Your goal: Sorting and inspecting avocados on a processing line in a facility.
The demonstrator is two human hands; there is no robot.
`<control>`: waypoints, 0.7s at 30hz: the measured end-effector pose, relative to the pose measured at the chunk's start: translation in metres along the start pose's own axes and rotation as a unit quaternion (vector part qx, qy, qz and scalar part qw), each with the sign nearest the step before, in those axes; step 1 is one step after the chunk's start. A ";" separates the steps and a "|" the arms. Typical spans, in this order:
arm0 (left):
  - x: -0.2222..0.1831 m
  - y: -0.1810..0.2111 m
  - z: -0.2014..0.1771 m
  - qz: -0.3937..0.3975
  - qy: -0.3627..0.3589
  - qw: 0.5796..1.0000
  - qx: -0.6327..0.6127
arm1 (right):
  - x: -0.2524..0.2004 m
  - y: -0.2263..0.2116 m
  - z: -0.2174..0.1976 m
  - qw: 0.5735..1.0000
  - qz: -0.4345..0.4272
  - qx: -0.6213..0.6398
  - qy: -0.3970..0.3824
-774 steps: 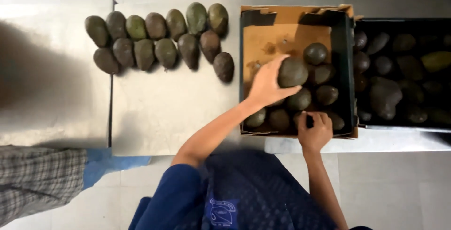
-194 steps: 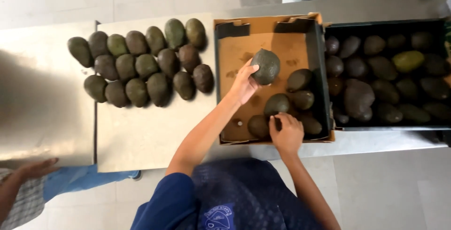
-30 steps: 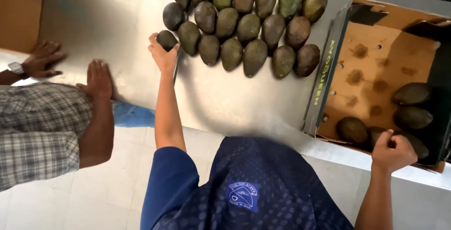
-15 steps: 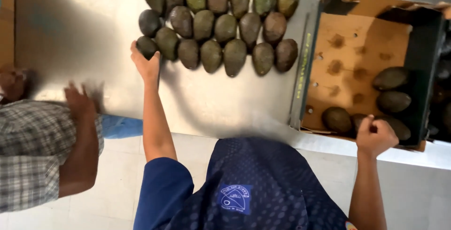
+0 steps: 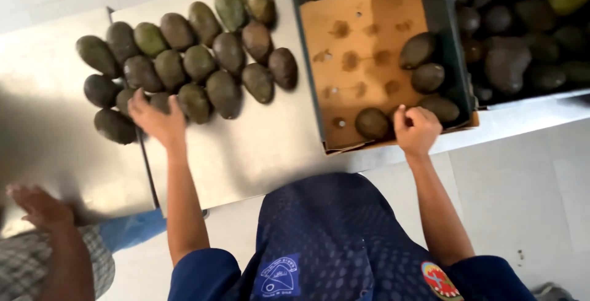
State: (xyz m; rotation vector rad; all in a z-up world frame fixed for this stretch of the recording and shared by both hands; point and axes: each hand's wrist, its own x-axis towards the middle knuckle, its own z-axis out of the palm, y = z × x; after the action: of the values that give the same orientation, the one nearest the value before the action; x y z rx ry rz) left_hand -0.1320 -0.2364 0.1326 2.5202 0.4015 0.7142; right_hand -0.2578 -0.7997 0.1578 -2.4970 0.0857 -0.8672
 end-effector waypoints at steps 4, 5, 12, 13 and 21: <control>-0.029 0.158 0.009 0.150 -0.049 0.983 -0.097 | 0.003 -0.002 -0.002 1.000 0.005 0.013 -0.005; -0.037 0.192 0.016 0.152 -0.050 0.982 -0.100 | 0.004 -0.003 -0.003 1.000 0.006 0.010 -0.003; -0.116 0.361 0.117 0.359 -0.302 0.862 -0.193 | 0.006 -0.005 -0.008 0.999 -0.007 0.026 0.018; -0.128 0.380 0.137 0.395 -0.355 0.827 -0.183 | 0.006 -0.006 -0.008 0.999 -0.007 0.028 0.014; -0.177 0.441 0.270 0.363 -0.424 0.823 -0.106 | 0.012 -0.007 -0.014 0.999 -0.007 0.043 0.018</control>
State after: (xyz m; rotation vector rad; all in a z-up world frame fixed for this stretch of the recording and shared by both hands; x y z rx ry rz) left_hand -0.0638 -0.7773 0.0904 2.4234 -0.9304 -0.1954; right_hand -0.2573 -0.8023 0.1777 -2.4049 0.0430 -0.9033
